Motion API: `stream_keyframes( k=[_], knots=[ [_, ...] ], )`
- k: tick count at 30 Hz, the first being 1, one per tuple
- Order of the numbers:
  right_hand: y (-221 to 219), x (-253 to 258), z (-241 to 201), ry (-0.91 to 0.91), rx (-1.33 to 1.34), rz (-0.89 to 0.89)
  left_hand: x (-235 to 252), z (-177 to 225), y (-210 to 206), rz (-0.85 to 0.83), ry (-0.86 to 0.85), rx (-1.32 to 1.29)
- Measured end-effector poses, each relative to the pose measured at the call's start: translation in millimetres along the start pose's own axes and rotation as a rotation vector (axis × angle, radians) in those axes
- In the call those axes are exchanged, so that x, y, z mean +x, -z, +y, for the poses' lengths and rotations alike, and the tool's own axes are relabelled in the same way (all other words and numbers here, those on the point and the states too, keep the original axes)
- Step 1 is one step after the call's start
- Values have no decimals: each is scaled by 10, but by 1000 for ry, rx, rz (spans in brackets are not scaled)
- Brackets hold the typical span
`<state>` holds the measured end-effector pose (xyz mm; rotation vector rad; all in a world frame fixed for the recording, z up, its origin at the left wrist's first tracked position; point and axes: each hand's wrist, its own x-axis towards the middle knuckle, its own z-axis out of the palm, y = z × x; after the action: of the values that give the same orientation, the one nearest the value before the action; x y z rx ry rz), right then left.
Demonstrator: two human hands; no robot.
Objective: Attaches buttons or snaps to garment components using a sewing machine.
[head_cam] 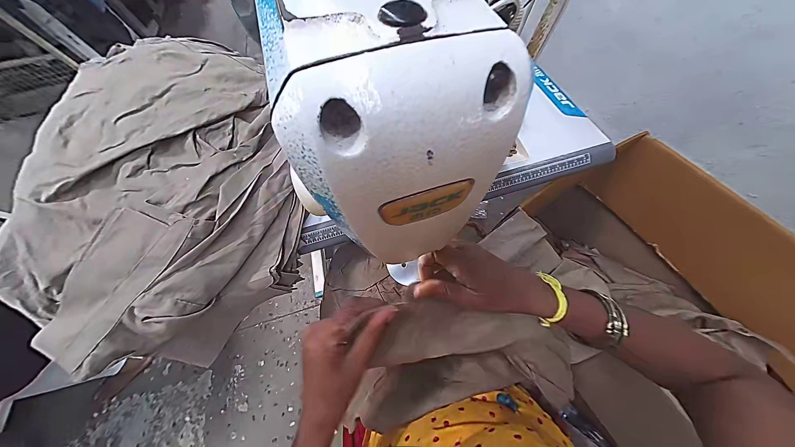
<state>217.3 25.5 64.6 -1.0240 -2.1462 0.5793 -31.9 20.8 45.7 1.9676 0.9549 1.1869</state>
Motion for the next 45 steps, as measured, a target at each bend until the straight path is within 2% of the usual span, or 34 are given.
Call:
stream_keyframes(
  k=[1,4,8,13,20,23,25,28,31,34,36,40,45],
  knots=[
    [9,-42,5,-69,84,-12,28,-36,155,23,57,-30],
    [51,4,154,-296,96,77,104,-288,494,118,269,46],
    [13,253,185,-558,131,49,71,-578,537,153,374,152],
    [167,124,289,-446,205,88,146,-490,443,175,331,170],
    [238,74,356,-535,36,78,254,-497,345,137,270,238],
    [339,12,679,-398,-384,241,214,-552,292,92,203,495],
    [482,5,1004,-396,-647,254,211,-586,204,55,55,651],
    [575,117,1365,-420,-831,192,268,-603,15,-66,-60,628],
    [537,209,1482,-407,-920,162,326,-444,-226,-80,71,462],
    [483,141,1448,-383,-868,218,334,-373,-355,-100,317,215],
    [493,30,1416,-310,-782,323,328,-371,-420,-66,392,91],
    [539,-151,1161,-284,-515,553,337,-350,-424,-31,445,42],
    [537,-254,730,-330,-234,543,376,-410,-419,-29,452,-55]
  ],
)
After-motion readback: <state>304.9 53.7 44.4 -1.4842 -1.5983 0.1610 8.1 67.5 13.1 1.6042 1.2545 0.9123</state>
